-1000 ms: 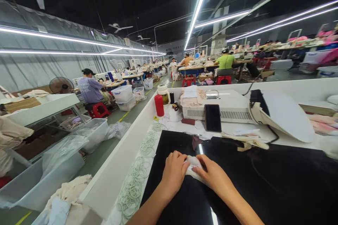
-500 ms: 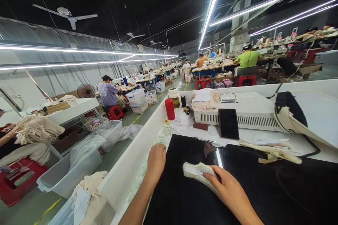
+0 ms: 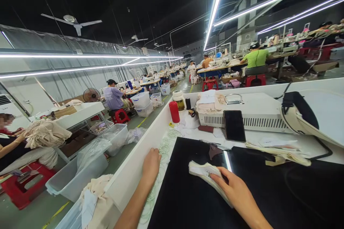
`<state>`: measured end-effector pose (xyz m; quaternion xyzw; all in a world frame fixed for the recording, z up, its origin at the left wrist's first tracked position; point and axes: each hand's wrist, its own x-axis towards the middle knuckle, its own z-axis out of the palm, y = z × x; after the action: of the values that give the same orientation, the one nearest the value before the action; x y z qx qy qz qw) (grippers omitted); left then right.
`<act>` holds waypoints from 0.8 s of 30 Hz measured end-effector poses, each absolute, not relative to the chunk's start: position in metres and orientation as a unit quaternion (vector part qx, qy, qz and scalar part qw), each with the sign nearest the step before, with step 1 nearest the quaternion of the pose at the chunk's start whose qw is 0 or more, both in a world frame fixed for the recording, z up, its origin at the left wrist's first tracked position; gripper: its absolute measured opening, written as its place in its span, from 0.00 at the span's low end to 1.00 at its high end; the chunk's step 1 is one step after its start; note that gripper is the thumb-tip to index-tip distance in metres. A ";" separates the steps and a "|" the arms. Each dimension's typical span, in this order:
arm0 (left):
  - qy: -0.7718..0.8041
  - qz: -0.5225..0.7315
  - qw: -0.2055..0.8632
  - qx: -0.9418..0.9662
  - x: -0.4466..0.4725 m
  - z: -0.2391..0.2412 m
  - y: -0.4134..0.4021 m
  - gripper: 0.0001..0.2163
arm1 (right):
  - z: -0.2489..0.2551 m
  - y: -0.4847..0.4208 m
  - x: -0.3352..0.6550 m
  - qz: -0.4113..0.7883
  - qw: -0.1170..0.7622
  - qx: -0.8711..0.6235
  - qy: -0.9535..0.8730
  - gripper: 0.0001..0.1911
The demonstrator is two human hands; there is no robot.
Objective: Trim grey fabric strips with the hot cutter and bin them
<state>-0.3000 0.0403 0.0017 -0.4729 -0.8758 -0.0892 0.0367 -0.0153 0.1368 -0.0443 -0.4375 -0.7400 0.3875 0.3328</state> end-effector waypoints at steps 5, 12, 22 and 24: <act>-0.875 -0.095 0.012 -0.475 -0.304 -0.004 0.042 0.12 | -0.044 0.137 -0.015 0.399 0.326 -0.438 -0.736 0.22; -0.866 -0.199 -0.022 -0.459 -0.306 0.003 0.043 0.12 | -0.045 0.138 -0.014 0.416 0.324 -0.434 -0.731 0.22; -0.701 -0.507 -0.306 -0.398 -0.255 0.030 0.058 0.08 | -0.027 0.137 -0.011 0.464 0.316 -0.378 -0.736 0.21; -0.656 -0.541 -0.391 -0.352 -0.244 0.025 0.065 0.09 | -0.021 0.137 -0.009 0.483 0.311 -0.355 -0.738 0.21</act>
<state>-0.2443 0.0652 0.0252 -0.3518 -0.6563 -0.5407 -0.3912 -0.0089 0.1370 -0.0211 -0.3551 -0.7377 0.4825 0.3113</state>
